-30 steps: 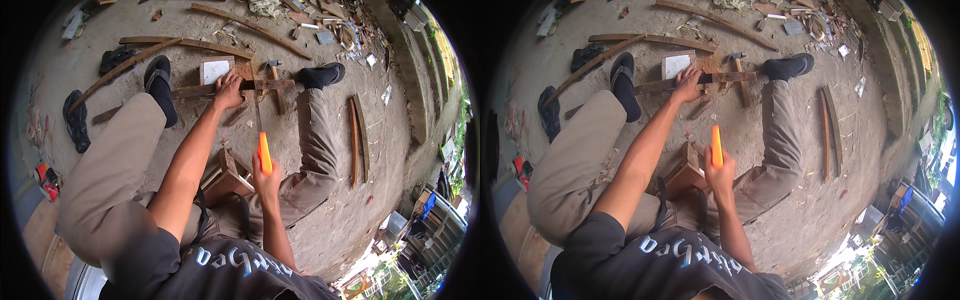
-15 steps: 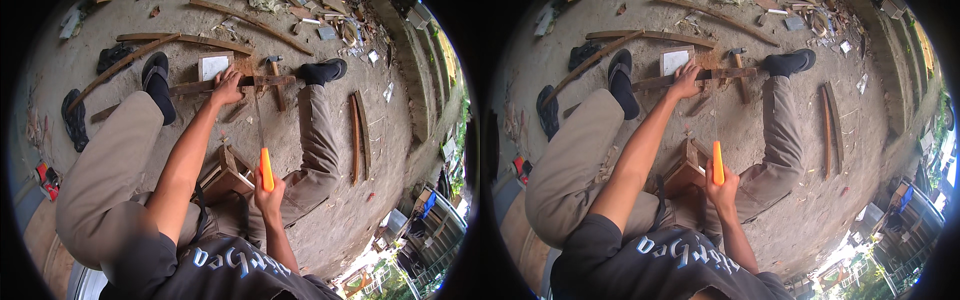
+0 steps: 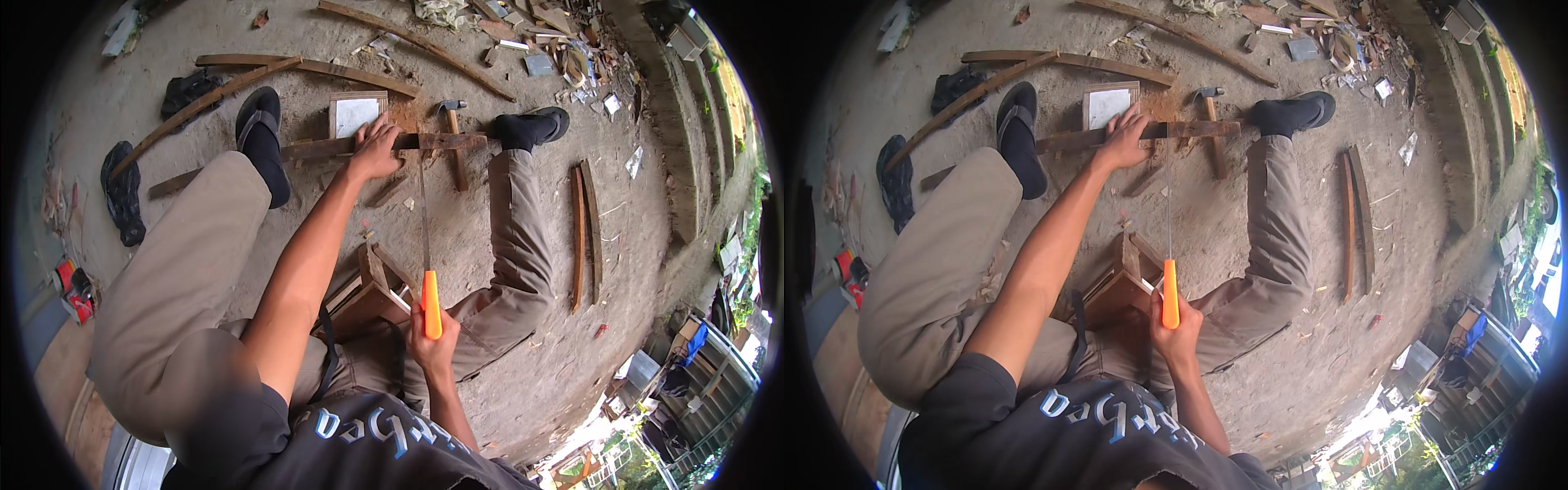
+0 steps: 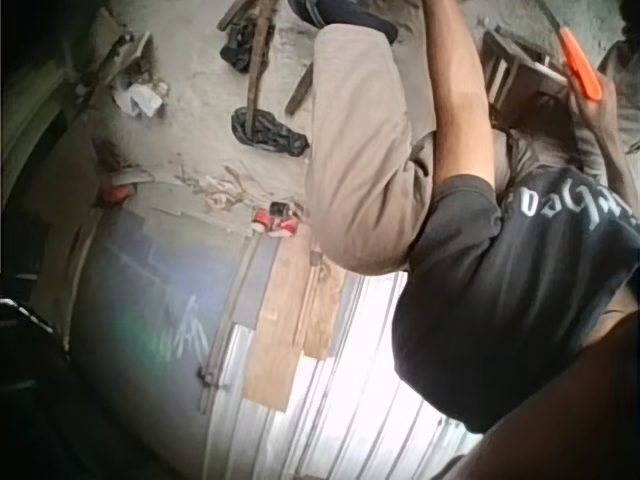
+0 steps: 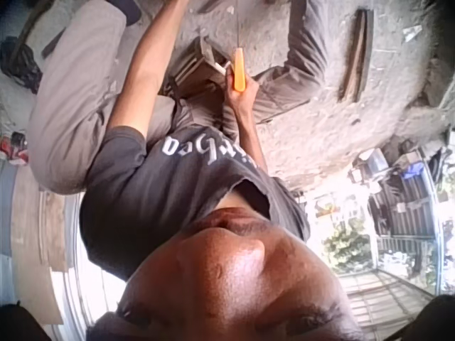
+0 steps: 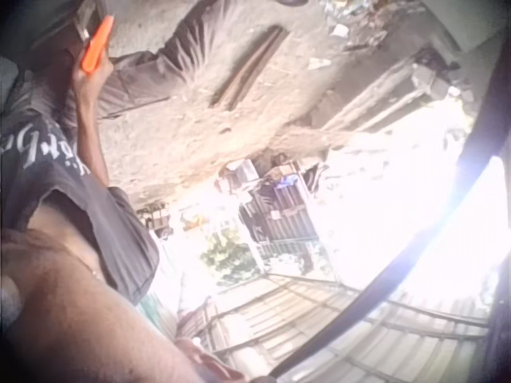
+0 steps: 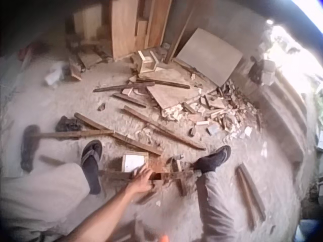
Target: The person uses a hand saw to cut a wooden plank. They hold the plank with one hand and saw with the other, working on the floor in a cluttered workshop.
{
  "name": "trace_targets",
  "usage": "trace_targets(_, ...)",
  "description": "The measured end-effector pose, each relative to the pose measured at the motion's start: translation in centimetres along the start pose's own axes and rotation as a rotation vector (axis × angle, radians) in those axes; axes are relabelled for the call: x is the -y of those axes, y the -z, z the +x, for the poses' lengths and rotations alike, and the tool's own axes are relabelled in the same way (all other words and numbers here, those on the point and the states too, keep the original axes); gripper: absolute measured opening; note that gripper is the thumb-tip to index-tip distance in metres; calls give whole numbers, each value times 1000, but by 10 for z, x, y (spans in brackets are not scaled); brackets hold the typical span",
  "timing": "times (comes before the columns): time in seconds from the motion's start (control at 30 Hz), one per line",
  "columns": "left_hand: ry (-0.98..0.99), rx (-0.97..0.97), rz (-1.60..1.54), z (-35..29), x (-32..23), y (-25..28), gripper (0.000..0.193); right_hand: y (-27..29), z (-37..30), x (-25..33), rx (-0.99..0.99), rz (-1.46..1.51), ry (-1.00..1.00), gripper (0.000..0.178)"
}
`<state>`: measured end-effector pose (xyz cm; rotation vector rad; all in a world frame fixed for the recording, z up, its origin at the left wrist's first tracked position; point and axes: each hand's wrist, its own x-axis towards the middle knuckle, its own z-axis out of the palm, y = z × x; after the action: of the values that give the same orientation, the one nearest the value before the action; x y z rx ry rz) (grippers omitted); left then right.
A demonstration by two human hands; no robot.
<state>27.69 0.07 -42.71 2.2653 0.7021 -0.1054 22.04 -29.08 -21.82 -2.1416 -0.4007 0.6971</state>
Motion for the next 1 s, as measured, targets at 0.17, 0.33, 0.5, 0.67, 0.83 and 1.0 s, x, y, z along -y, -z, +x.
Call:
trace_targets(0.17,23,2,77,0,-5,-3,75,-15,84,6,-1,-16,-10,29)
trace_targets(0.33,13,10,77,8,-9,3,77,-41,125,4,-45,-22,136,33)
trace_targets(0.5,-23,-24,34,-2,-1,-1,71,0,25,5,-6,13,7,26)
trace_targets(0.67,22,20,86,1,-10,4,79,-12,60,6,-45,-1,41,27)
trace_targets(0.83,-13,-3,88,9,-3,-2,79,-48,117,-14,-60,-49,138,29)
trace_targets(1.0,3,5,9,3,-2,2,72,-18,63,3,6,-20,50,27)
